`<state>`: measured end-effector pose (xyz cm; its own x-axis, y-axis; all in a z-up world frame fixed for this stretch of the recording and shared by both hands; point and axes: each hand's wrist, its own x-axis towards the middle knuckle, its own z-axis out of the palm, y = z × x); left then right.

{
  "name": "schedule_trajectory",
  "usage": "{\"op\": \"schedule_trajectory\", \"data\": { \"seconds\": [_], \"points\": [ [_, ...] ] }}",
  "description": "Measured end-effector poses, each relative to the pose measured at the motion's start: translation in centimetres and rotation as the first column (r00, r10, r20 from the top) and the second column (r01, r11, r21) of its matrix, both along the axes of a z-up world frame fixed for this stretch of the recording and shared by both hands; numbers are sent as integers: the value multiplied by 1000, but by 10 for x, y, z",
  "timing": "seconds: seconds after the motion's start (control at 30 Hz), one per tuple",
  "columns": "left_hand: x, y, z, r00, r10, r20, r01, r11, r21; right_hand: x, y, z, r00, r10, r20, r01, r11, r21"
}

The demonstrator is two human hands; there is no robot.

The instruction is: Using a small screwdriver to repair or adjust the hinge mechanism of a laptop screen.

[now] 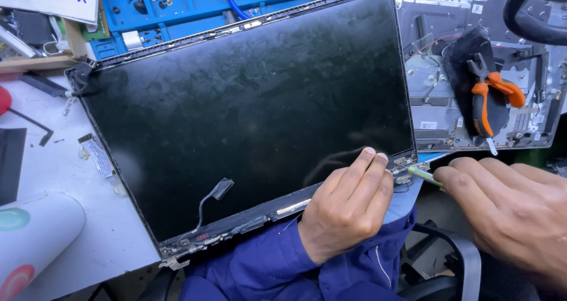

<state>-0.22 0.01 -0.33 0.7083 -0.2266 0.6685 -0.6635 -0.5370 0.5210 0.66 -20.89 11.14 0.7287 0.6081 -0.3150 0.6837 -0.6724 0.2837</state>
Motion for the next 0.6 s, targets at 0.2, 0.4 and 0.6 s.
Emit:
{"op": "schedule_trajectory", "data": {
  "seconds": [0.2, 0.4, 0.6],
  "points": [
    [0, 0, 1, 1000, 11, 7, -11, 1000, 3, -1, 4, 2, 996, -87, 22, 89, 993, -78],
    [0, -1, 1, 1000, 14, 16, -15, 1000, 19, 2, 7, -1, 1000, 21, 10, -21, 999, 46],
    [0, 0, 1, 1000, 18, 21, -18, 999, 42, -2, 18, 6, 992, -84, 94, 92, 992, -83]
  ]
}}
